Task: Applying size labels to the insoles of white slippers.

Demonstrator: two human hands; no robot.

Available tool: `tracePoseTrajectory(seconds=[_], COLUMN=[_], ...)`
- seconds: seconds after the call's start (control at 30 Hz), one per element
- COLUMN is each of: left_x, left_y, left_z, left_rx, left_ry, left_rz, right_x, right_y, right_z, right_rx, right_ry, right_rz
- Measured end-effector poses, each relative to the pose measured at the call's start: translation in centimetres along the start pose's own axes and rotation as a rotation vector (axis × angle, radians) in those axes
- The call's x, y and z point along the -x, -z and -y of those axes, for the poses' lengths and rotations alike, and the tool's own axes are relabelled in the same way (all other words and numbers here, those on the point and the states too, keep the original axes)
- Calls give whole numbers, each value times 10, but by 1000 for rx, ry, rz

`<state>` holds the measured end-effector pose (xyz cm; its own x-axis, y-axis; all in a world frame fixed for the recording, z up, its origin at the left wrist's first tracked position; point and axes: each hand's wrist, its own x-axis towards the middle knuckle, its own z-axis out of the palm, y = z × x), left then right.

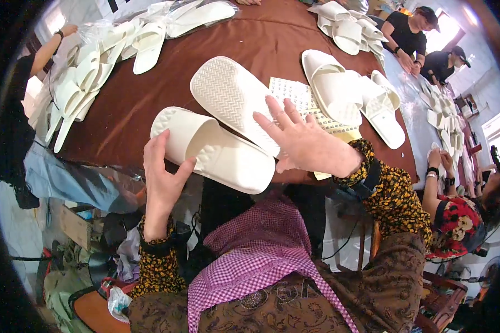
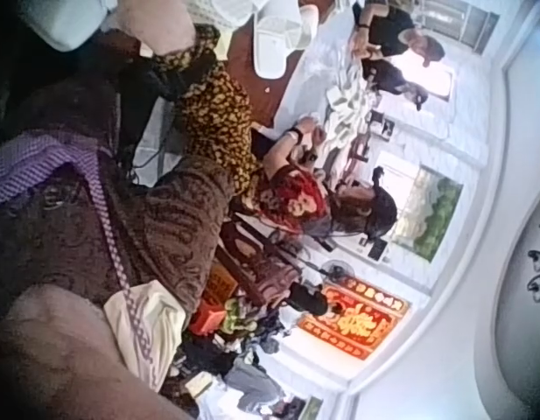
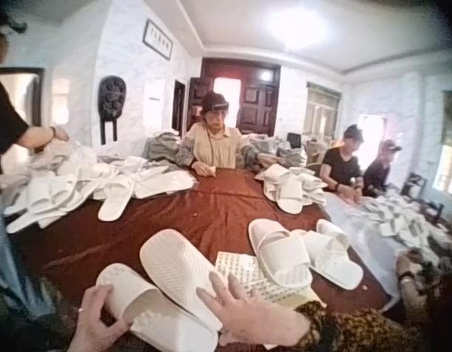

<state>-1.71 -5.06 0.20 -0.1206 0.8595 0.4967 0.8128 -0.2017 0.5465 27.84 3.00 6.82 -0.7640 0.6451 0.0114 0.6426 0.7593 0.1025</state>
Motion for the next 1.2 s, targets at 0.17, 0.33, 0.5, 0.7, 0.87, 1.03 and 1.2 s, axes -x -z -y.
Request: tracePoseTrajectory(seconds=[0.17, 0.33, 0.5, 0.7, 0.87, 1.03, 1.2], left_x=[-1, -1, -5, -16, -36, -58, -65], left_y=[-2, 2, 3, -4, -10, -19, -36], left_z=[1, -1, -7, -12, -10, -7, -12], left_rx=[1, -4, 36, 66, 136, 210, 97], left_ry=[-44, 11, 30, -38, -134, -123, -75], left_rz=[-39, 4, 11, -22, -38, -23, 82], right_x=[2, 6, 5, -1, -5, 2, 5], right_y=[-2, -4, 5, 6, 10, 7, -11], right_z=[-2, -6, -28, -56, -65, -60, -60], right_rx=[56, 38, -384, -661, -1150, -1281, -648], right_ry=[28, 57, -12, -262, -447, -368, -261], right_rz=[63, 0, -150, -305, -157, -84, -340])
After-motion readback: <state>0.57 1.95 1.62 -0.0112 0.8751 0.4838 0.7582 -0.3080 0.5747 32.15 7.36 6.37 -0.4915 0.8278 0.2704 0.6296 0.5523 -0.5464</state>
